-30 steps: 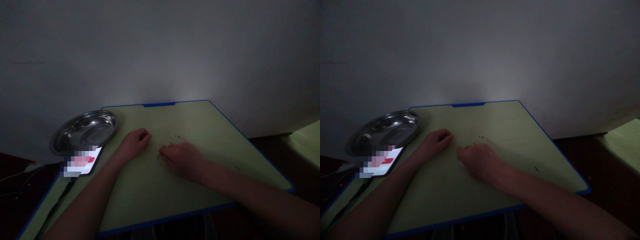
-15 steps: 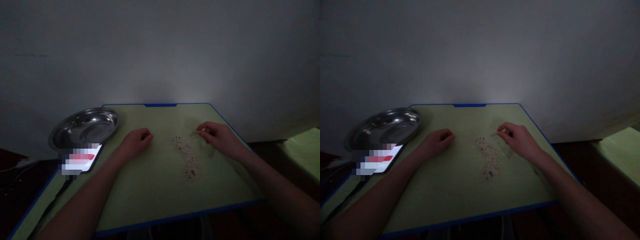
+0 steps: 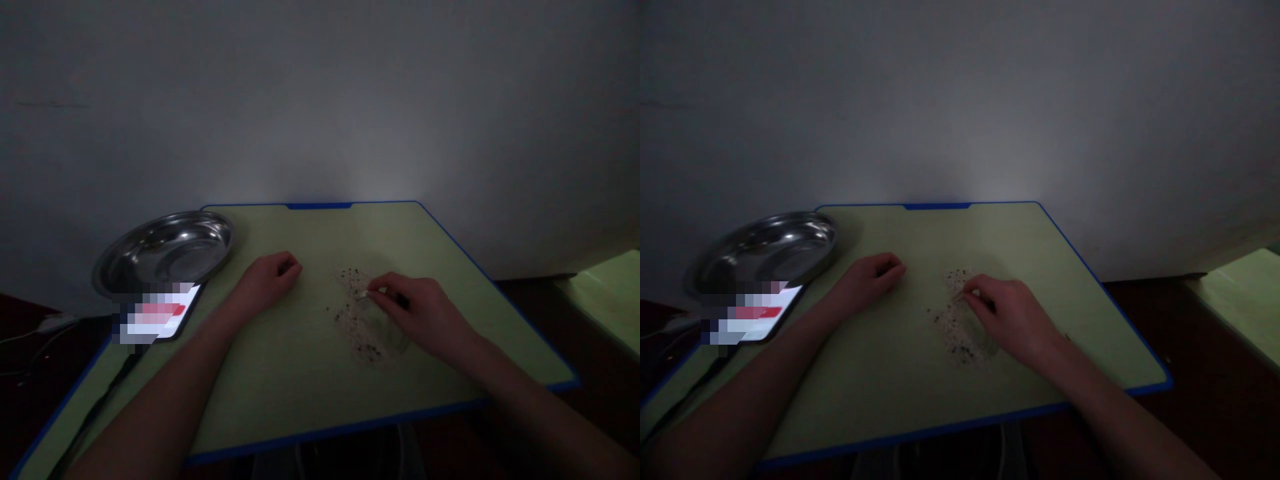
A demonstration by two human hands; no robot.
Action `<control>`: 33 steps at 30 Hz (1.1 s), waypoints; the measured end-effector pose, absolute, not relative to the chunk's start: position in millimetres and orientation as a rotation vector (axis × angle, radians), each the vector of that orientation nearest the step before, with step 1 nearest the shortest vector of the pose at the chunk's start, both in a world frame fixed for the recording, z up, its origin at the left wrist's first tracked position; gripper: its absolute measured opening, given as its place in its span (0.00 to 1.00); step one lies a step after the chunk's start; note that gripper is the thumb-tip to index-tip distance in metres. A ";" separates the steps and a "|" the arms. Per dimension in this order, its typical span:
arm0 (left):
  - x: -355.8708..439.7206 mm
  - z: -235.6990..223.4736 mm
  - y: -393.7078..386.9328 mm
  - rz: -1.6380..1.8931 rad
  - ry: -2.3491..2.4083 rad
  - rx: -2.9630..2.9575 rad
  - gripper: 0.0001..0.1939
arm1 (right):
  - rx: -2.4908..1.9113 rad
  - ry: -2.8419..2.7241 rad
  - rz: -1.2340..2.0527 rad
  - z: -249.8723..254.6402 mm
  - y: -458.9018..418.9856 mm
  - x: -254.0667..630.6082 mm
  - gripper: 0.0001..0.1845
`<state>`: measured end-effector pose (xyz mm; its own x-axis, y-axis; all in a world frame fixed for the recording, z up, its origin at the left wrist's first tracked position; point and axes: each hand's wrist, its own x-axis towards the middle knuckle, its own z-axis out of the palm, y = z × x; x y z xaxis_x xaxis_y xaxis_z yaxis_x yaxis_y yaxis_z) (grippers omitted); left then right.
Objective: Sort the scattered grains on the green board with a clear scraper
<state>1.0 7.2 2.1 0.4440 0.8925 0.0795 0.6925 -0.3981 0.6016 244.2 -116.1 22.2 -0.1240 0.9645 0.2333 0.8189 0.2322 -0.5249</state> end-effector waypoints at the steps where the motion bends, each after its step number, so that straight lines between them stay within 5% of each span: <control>1: 1.2 2.2 7.2 0.541 1.327 2.216 0.12 | -1.626 -1.991 0.363 23.7 -119.2 246.6 0.12; 33: 2.4 0.7 6.1 0.554 1.300 2.258 0.12 | -1.514 -2.208 0.437 4.0 -177.5 245.5 0.15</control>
<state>2.4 6.1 0.7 0.4691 0.8765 0.1083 0.6854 -0.4386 0.5813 245.5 -177.5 4.0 -0.3145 0.9345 0.1669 0.8006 0.3556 -0.4823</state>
